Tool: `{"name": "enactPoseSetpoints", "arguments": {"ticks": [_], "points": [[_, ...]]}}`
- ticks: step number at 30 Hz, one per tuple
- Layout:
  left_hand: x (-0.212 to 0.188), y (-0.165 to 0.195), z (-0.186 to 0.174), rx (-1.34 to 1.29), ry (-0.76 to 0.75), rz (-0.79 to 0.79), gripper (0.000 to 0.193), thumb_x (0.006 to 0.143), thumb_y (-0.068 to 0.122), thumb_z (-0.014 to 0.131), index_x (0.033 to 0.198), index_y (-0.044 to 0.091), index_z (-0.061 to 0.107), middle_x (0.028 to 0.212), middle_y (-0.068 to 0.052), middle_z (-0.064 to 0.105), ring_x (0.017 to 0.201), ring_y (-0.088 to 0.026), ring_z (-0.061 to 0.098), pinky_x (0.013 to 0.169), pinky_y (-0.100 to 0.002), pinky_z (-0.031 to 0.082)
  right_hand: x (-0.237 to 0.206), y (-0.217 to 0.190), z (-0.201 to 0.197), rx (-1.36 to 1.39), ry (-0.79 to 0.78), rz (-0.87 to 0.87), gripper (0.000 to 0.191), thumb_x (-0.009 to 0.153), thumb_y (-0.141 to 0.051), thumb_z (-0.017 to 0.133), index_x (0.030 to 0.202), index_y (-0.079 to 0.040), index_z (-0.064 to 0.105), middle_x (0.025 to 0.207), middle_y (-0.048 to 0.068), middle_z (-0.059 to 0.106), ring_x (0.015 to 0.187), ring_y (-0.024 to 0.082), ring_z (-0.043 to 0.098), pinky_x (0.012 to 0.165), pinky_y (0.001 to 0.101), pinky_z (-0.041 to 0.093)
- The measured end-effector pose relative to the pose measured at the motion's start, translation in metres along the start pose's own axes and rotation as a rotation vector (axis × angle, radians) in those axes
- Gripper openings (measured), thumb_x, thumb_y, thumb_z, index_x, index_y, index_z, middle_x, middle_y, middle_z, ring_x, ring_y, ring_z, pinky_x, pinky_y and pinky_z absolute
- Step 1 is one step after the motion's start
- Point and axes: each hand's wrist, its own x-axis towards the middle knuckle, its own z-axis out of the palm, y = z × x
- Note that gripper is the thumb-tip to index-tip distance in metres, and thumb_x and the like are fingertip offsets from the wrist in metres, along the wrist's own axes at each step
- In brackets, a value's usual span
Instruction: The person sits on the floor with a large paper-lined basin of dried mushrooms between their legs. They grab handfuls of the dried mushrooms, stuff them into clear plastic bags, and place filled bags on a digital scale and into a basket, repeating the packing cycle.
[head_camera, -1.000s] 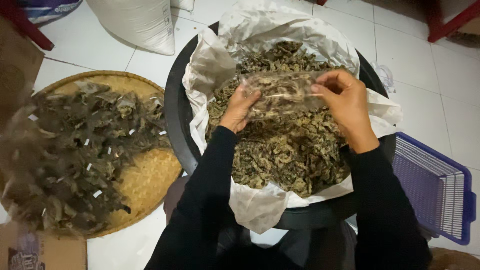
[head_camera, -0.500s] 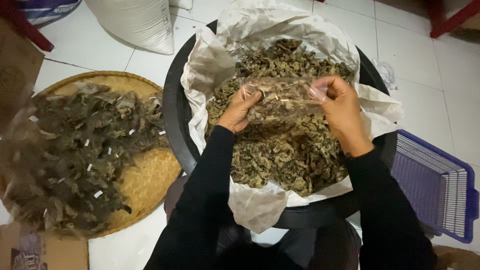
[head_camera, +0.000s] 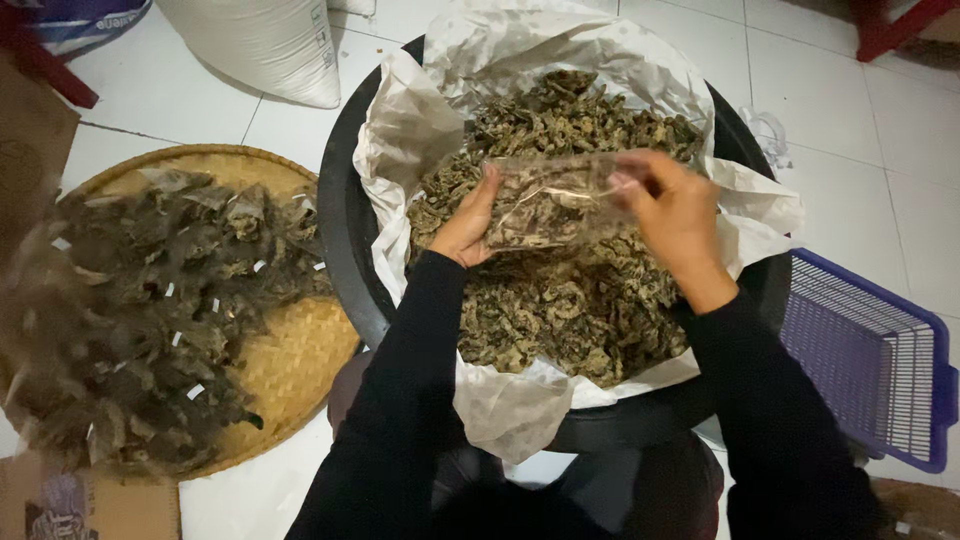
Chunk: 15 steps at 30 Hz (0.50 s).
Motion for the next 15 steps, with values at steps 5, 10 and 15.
{"name": "enactPoseSetpoints", "arguments": {"ticks": [5, 10, 15], "points": [[-0.005, 0.004, 0.010, -0.319, -0.193, -0.093, 0.081, 0.096, 0.054, 0.060, 0.160, 0.016, 0.030, 0.148, -0.013, 0.056, 0.125, -0.025, 0.063, 0.097, -0.045, 0.058, -0.002, -0.010, -0.008, -0.010, 0.061, -0.139, 0.013, 0.100, -0.015, 0.079, 0.107, -0.006, 0.074, 0.095, 0.002, 0.072, 0.082, 0.013, 0.072, 0.070, 0.0270, 0.058], [-0.013, 0.011, 0.016, -0.322, -0.206, -0.125, 0.075, 0.094, 0.056, 0.062, 0.154, 0.017, 0.040, 0.149, -0.009, 0.055, 0.129, -0.021, 0.062, 0.101, -0.044, 0.059, -0.005, -0.032, -0.040, -0.126, 0.129, -0.218, 0.037, 0.095, -0.015, 0.091, 0.113, -0.003, 0.061, 0.114, 0.007, 0.050, 0.091, 0.016, 0.057, 0.078, 0.0267, 0.053], [-0.016, 0.012, 0.019, -0.426, -0.427, -0.053, 0.086, 0.090, 0.063, 0.063, 0.150, 0.007, 0.039, 0.146, -0.021, 0.055, 0.132, -0.029, 0.063, 0.106, -0.048, 0.059, -0.009, -0.043, -0.058, 0.238, 0.045, -0.222, 0.028, 0.101, -0.002, 0.080, 0.121, -0.002, 0.061, 0.126, 0.005, 0.041, 0.104, 0.012, 0.061, 0.090, 0.0256, 0.054]]}}
